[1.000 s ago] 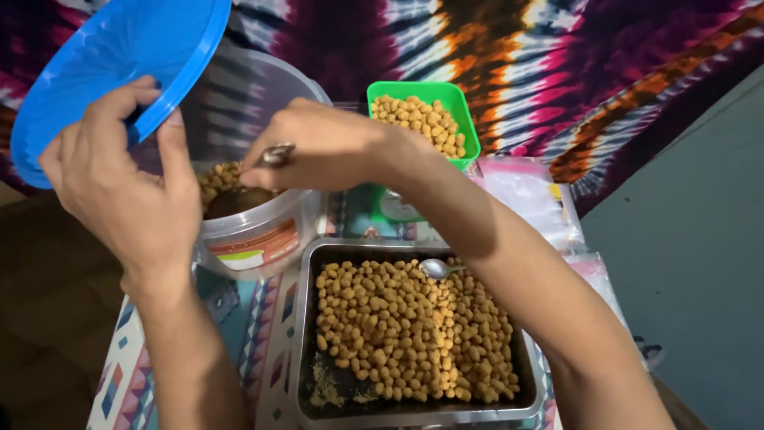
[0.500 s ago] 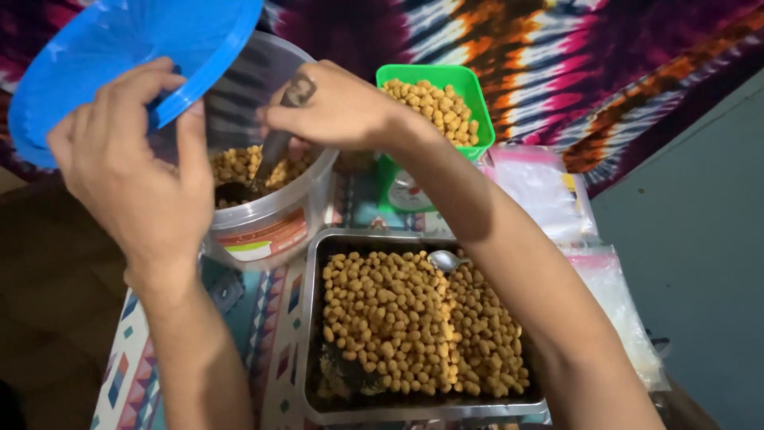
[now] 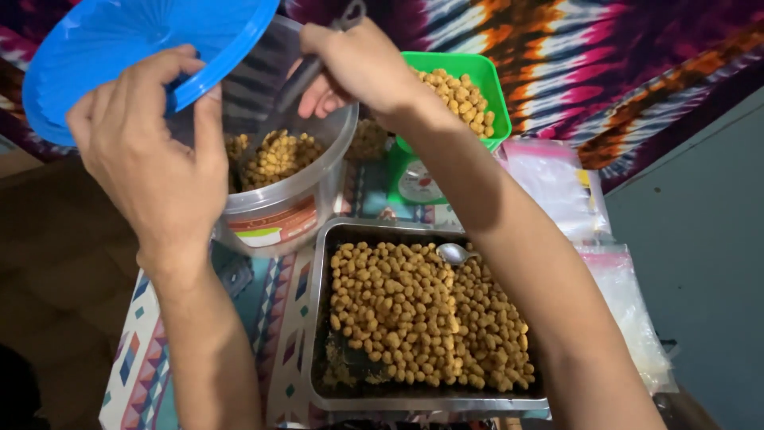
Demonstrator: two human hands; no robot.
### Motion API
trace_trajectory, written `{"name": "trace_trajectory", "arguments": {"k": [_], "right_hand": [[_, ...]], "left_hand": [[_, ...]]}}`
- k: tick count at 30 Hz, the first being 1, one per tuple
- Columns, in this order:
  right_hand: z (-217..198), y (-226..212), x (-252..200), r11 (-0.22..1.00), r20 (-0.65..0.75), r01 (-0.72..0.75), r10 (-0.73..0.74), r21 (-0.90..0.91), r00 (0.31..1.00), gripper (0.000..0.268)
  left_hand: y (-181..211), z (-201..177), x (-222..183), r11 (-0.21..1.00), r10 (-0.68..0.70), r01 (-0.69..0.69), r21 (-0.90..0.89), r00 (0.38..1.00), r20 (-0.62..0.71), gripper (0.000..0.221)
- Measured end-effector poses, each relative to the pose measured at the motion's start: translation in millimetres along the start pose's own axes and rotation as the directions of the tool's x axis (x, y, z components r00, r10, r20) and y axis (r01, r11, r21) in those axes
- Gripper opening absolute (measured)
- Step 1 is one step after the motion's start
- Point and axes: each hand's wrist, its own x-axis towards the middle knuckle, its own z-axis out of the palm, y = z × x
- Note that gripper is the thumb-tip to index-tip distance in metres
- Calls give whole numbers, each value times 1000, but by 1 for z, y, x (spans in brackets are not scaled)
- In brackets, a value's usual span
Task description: Measuring and portioning small snacks from a large container into a tray using a ladle and a scale.
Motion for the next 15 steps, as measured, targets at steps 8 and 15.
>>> {"name": "trace_trajectory", "arguments": {"k": [8, 15], "right_hand": [[-23, -4, -9, 954, -168, -183, 226, 239, 960, 37], [-50, -3, -25, 952, -244, -62, 139, 300, 960, 37]], "left_hand": [[-1, 4, -2, 997, -77, 75, -29, 995, -69, 10], [-7, 7, -6, 997, -72, 72, -6, 996, -60, 33]]}}
